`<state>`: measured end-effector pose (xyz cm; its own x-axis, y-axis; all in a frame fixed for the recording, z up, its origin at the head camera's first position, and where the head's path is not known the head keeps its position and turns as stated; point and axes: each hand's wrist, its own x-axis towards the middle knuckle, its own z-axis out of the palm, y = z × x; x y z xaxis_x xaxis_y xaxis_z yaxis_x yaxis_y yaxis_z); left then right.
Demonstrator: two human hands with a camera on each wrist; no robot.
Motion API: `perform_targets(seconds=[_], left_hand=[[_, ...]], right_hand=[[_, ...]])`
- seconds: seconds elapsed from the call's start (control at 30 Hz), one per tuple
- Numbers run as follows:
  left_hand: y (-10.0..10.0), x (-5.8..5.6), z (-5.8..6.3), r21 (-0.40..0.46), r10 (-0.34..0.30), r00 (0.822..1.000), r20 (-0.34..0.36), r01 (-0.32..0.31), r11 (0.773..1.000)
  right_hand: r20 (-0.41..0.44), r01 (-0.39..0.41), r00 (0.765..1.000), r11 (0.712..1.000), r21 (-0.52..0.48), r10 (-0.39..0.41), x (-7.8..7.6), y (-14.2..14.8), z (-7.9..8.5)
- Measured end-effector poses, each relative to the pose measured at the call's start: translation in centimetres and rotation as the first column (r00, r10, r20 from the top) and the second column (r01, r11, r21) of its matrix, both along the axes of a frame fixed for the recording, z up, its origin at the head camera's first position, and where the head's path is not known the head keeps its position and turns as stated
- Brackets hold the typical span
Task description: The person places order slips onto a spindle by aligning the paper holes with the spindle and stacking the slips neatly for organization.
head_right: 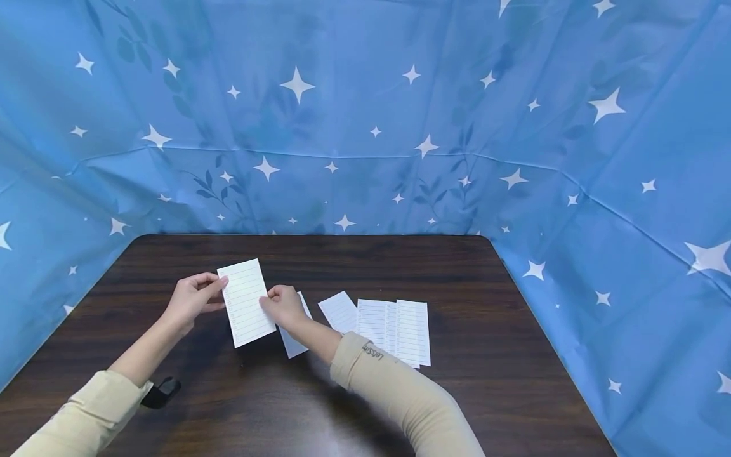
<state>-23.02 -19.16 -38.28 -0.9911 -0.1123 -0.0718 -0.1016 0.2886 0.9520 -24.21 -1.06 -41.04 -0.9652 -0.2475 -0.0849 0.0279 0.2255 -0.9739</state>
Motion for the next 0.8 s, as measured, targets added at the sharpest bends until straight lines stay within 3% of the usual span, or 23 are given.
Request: perform_targets(seconds=[0.33, 0.67, 0.8], left_hand=[[-0.1, -0.1, 0.0, -0.091, -0.011, 0.999, -0.03, 0.008, 0.996], [0.4, 0.3, -0.1, -0.092, -0.042, 0.999, -0.012, 0.041, 0.995], [0.2, 0.6, -0.6, -0.073, -0.041, 0.999, 0.002, 0.041, 0.997]], right_hand=[[0.015, 0.043, 0.999, 0.997, 0.063, -0.044, 0.0, -0.4, -0.3], [0.012, 0.036, 0.999, 0.997, 0.063, -0.037, 0.4, 0.2, -0.8], [0.025, -0.002, 1.0, 0.997, 0.078, 0.0, 0.5, 0.4, -1.1]])
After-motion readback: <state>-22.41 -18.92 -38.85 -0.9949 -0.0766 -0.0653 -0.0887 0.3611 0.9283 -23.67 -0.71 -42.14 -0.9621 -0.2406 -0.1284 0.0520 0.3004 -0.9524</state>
